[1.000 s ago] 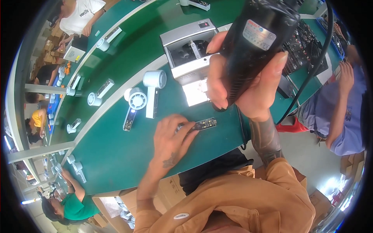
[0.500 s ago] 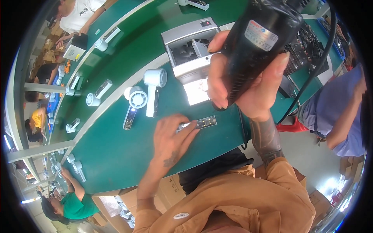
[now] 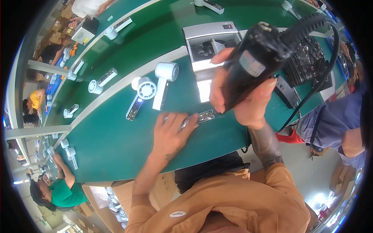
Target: The person assembles hair dryer components by hand, inserting PCBs and screws into a plastic housing, then securing them with an electric screwdriver.
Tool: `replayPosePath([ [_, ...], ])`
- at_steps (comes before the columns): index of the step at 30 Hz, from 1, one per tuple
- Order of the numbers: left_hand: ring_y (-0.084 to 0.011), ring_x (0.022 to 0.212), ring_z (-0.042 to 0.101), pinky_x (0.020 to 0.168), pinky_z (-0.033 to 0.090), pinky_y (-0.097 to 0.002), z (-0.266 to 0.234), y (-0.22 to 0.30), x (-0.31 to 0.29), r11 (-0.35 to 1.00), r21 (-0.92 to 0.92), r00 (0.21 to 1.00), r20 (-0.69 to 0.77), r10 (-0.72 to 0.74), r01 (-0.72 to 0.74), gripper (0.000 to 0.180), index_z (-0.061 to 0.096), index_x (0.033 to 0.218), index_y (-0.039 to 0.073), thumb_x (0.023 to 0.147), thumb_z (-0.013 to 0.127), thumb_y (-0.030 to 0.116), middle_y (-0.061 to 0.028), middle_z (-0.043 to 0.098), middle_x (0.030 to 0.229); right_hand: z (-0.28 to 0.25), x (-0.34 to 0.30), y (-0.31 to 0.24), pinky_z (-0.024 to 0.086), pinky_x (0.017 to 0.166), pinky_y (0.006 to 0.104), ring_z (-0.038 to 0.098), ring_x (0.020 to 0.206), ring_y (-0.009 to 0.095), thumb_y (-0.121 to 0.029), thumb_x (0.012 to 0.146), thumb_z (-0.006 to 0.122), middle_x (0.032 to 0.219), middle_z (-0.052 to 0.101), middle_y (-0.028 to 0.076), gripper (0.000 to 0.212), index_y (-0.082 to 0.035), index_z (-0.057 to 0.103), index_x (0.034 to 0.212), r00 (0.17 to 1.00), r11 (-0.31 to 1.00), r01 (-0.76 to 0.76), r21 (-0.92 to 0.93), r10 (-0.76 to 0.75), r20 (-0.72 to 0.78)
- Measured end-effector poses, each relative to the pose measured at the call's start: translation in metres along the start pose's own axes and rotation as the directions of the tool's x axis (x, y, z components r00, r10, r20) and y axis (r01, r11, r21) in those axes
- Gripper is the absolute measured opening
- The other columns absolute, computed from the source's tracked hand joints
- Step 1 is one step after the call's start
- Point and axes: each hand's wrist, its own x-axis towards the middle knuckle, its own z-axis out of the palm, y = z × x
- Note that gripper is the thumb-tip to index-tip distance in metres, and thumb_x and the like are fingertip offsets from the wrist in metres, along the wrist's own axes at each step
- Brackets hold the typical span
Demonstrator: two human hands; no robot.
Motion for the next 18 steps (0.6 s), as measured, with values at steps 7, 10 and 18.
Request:
replayPosePath([
  [7,-0.0214,0.090,0.059,0.080,0.046,-0.0385,0.001,0.001,0.001,1.000,0.000,1.000,0.011,-0.003,0.003,0.038,0.072,0.110,0.009,0.074,0.081,0.015,-0.0034,0.060,0.098,0.008,-0.005,0.009,0.035,0.043,0.0228,0.048,0.044,0.009,-0.096,0.075,0.034,0.056,0.056,0.005,0.110,0.004,0.048,0.120,0.999,0.999,-0.037,-0.037,0.035,-0.040],
  [10,-0.0214,0.090,0.059,0.080,0.046,-0.0386,0.000,0.001,0.002,1.000,-0.003,1.000,0.010,-0.003,0.003,0.038,0.072,0.110,0.009,0.074,0.081,0.015,-0.0034,0.060,0.098,0.008,-0.005,0.010,0.036,0.044,0.0226,0.048,0.045,0.009,-0.095,0.076,0.035,0.056,0.057,0.005,0.109,0.004,0.048,0.119,0.998,0.999,-0.040,-0.036,0.038,-0.043],
  [18,-0.0212,0.090,0.059,0.079,0.046,-0.0386,0.001,0.001,0.002,1.000,-0.003,1.000,0.011,-0.007,0.007,0.037,0.071,0.110,0.009,0.075,0.081,0.015,-0.0036,0.060,0.098,0.006,-0.004,0.014,0.035,0.044,0.0229,0.047,0.044,0.009,-0.094,0.077,0.034,0.056,0.056,0.005,0.108,0.004,0.048,0.118,0.999,0.998,-0.013,-0.059,0.010,-0.051],
])
